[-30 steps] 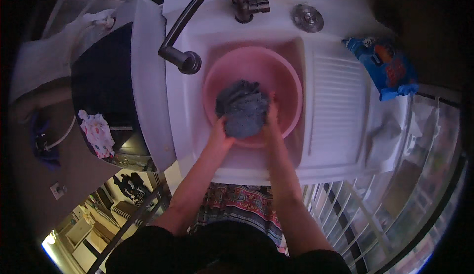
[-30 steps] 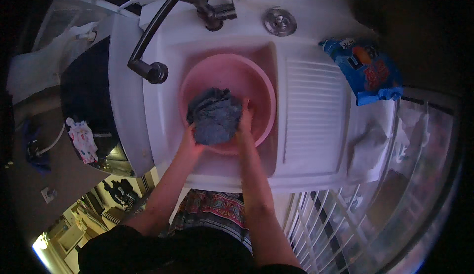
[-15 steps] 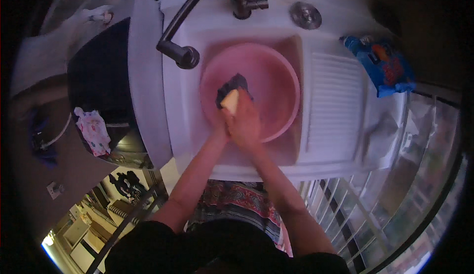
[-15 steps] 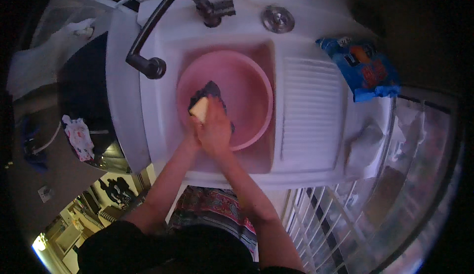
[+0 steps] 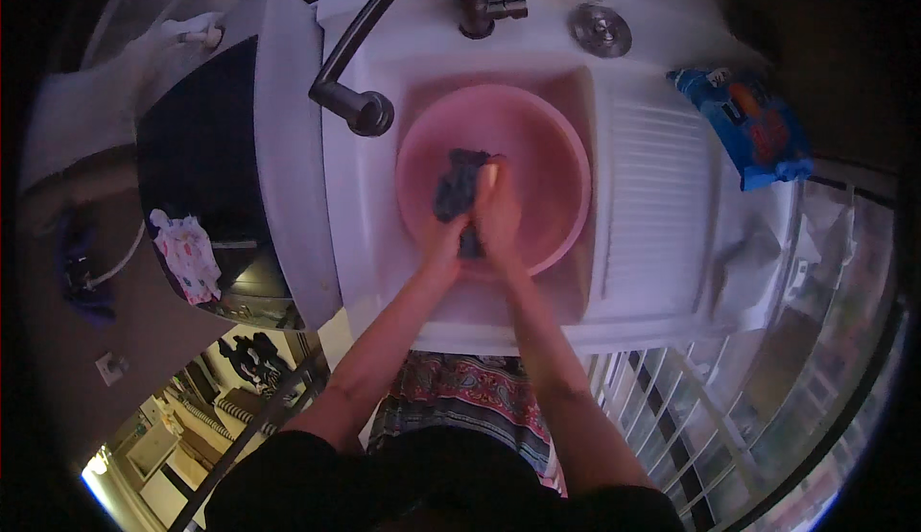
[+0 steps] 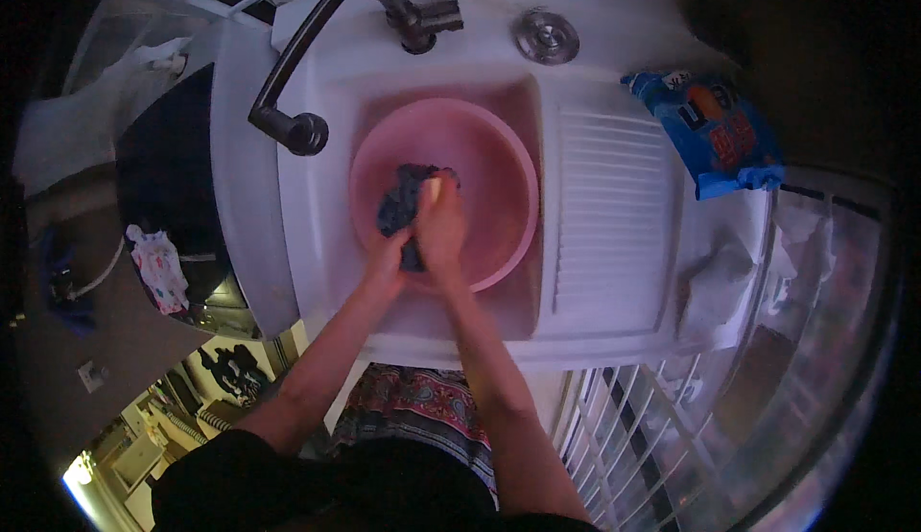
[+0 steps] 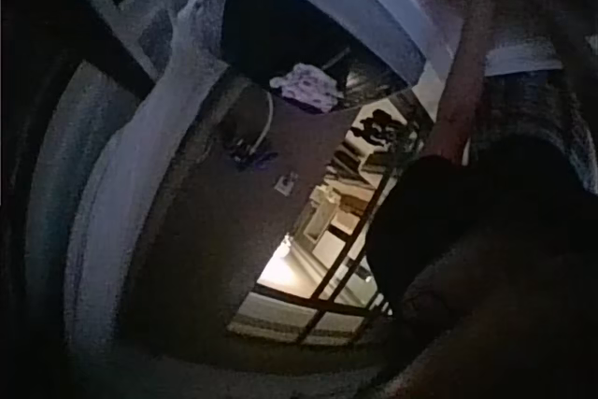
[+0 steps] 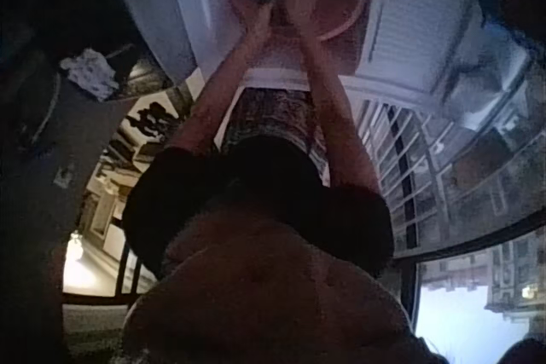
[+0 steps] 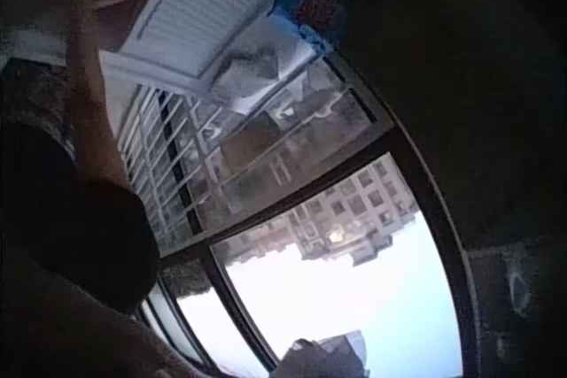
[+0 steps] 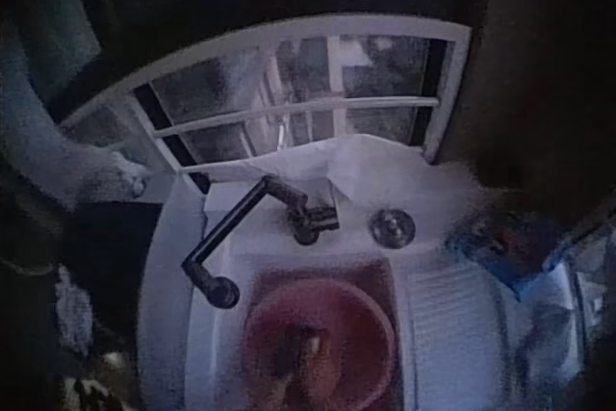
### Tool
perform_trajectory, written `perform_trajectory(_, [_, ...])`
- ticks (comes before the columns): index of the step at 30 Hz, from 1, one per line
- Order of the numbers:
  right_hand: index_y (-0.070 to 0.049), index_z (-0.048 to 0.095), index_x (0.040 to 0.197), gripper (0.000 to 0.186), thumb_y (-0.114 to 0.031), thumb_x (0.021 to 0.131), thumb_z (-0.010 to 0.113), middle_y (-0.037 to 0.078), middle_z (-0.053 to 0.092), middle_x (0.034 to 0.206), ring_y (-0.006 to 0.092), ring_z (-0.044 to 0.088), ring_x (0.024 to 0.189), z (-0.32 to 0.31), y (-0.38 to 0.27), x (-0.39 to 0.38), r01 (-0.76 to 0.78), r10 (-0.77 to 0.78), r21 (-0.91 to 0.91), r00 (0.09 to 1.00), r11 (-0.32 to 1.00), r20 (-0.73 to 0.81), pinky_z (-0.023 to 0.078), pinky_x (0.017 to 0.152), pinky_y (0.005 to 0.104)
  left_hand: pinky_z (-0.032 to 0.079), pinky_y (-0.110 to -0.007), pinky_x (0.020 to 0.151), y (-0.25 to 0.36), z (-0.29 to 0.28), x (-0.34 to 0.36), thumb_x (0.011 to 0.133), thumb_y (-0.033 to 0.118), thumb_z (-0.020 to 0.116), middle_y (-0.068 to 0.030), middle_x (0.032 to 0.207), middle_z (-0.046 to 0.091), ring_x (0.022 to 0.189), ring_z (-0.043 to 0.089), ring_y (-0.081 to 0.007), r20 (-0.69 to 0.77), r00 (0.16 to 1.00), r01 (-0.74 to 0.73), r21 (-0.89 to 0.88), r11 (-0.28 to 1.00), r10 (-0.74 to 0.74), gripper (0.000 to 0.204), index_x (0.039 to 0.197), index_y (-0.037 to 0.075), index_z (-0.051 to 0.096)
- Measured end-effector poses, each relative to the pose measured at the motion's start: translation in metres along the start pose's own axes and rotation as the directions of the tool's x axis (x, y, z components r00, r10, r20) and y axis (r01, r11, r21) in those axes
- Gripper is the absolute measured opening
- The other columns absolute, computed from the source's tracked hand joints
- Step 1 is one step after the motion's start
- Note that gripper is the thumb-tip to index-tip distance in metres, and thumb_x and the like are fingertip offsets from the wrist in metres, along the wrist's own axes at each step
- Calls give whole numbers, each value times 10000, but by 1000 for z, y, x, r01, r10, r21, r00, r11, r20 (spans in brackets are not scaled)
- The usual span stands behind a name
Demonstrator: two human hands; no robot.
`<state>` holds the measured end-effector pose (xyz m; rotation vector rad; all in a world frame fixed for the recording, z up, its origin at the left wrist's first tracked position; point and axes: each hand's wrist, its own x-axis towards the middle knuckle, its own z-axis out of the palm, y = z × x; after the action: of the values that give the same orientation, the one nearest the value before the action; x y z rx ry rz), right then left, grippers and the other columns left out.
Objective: The person washes hands at a sink, picks up clothing from a floor, and then hand washes the items in a basin at the sink with a sponge.
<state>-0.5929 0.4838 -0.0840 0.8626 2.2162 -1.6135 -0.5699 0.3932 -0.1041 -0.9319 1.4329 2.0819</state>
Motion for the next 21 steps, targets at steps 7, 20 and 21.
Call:
perform_trajectory(7, [-53,401,1198,493,-336,816,532,221,566,971,387,541,928,-4,47,61,-99,112,105,986,990,-123,419,792,415,442,-313,819,21,12,-23,769,166,635,-69,1054,534,958,531,-182,84,996,-6,-34,999,9,422,1134,33,470])
perform_trajectory(20, [-28,433,1128,324,-180,848,487,193,518,1061,360,515,967,25,-3,-2,238,-224,26,943,971,-244,401,808,412,442,-281,749,34,15,13,882,430,428,-41,991,551,845,542,-135,78,991,117,-131,984,-108,446,1087,43,516])
perform_trajectory(21, [-28,433,1128,324,-180,848,487,193,518,1061,360,515,967,19,-3,4,230,-216,28,945,973,-246,401,808,412,444,-279,742,32,35,4,885,447,402,-44,988,554,843,543,-139,-16,997,77,-155,985,-81,466,1094,46,515])
